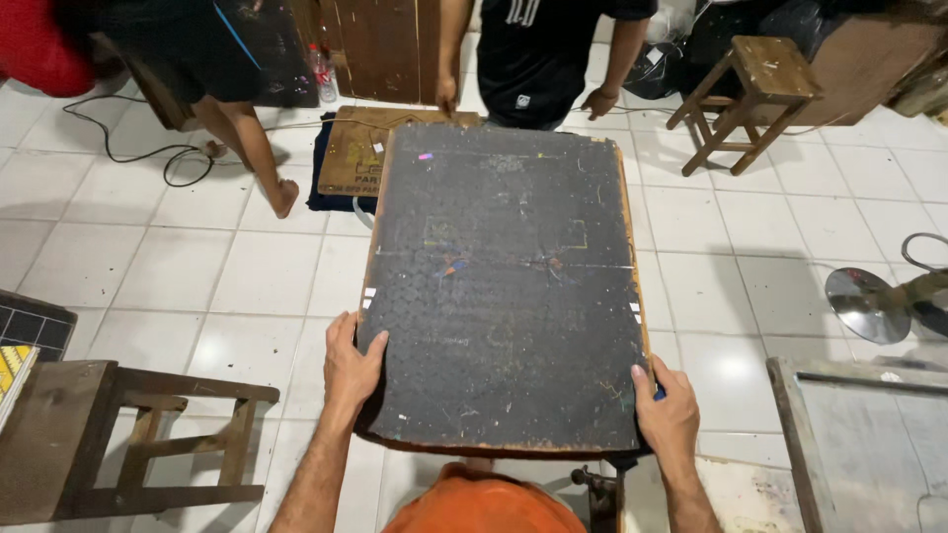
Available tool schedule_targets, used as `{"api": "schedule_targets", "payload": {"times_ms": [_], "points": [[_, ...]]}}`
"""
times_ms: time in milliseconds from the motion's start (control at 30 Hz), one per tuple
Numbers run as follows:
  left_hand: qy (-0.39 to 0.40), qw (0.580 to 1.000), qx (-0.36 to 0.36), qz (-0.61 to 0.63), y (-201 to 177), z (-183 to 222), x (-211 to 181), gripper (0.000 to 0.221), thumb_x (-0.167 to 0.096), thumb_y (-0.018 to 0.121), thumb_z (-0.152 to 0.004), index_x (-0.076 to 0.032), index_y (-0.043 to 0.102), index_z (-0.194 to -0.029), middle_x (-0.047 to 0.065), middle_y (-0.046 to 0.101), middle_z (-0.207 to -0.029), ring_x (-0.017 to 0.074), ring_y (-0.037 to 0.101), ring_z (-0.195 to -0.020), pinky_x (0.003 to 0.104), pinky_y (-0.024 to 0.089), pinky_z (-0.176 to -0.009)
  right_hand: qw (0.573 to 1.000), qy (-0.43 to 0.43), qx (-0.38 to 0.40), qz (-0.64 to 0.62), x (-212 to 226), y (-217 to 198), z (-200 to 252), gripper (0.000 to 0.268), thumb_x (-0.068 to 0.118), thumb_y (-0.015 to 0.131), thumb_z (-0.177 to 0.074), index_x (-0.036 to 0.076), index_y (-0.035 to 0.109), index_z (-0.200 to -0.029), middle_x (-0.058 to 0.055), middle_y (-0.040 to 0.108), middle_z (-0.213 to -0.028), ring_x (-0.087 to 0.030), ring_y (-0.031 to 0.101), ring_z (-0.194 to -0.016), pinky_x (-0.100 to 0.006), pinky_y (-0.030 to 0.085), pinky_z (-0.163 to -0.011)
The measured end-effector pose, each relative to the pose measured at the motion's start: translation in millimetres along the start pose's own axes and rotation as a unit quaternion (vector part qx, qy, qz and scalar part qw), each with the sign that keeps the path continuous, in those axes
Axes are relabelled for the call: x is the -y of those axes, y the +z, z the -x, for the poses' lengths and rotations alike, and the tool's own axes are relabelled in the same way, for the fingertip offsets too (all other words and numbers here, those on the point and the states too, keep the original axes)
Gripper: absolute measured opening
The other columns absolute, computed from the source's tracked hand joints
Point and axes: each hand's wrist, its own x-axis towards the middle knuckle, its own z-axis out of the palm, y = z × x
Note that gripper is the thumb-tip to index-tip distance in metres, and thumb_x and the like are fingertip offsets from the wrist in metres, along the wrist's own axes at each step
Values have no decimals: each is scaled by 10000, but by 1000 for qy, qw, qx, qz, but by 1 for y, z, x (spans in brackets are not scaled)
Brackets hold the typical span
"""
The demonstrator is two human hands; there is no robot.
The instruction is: The person positions blue fabric pieces onto printing boards by hand, smoothing the material and aligning it before moving the boards to a stack.
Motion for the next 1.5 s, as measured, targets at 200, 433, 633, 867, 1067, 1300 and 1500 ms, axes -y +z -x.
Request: {"api": "schedule_targets", "payload": {"times_ms": [200, 433, 633, 867, 1067, 1300, 1500], "points": [[-121, 991, 30, 54, -20, 24, -61, 640, -318, 656, -855, -233, 526, -1475, 21, 674, -1369, 236, 612, -1278, 351, 446, -1072, 995, 10, -51, -84, -29, 20, -12, 516, 386, 717, -901, 144, 699, -1357, -23, 644, -1136, -159, 623, -1052, -298, 465, -925], [-123, 989, 35, 69, -16, 9, -50, 673, -318, 667, -873, -158, 491, -1503, 49, 599, -1451, 204, 540, -1366, 317, 393, -1141, 992, 24, -89, -84, -10, 22, 3, 470, 355, 744, -896, 178, 714, -1330, -56, 594, -1154, -183, 605, -1117, -336, 468, -992], [-58, 996, 34, 59, -12, 0, -35, 675, -311, 659, -884, -102, 479, -1500, 96, 593, -1449, 256, 546, -1355, 335, 401, -1126, 989, 7, -84, -125, -13, 19, 2, 458, 275, 762, -913, 119, 700, -1338, -73, 606, -1113, -166, 583, -1000, -296, 495, -901], [17, 997, 16, 71, -27, 15, -36, 655, -270, 650, -914, -59, 442, -1498, 134, 473, -1551, 305, 416, -1456, 406, 327, -1199, 980, 134, -59, -135, 11, -76, 0, 433, 19, 561, -978, 211, 677, -1347, -52, 539, -1037, -149, 474, -816, -281, 441, -604], [234, 944, 140, 188, -44, 74, -147, 429, -270, 657, -941, -85, 617, -1325, 130, 660, -1340, 250, 611, -1234, 407, 487, -1067, 940, -86, -55, -327, 152, -91, 62, 442, 48, 618, -1005, 23, 615, -1446, 15, 545, -961, -71, 568, -779, -155, 506, -789], [324, 862, 177, 346, -61, 92, -211, 191, -151, 703, -935, -45, 651, -1085, 75, 702, -1049, 219, 633, -936, 344, 515, -866, 882, -206, 127, -404, 263, -51, 112, 275, 24, 706, -884, -36, 687, -1151, -204, 745, -966, -273, 764, -879, -364, 672, -880], [268, 884, 100, 371, -85, 54, -196, 104, -167, 636, -996, -107, 720, -982, 31, 623, -666, 130, 593, -663, 331, 549, -653, 898, -331, 25, -288, 277, -50, 79, 116, 2, 804, -922, -5, 766, -1031, -147, 713, -897, -149, 650, -821, -298, 557, -843]]}}
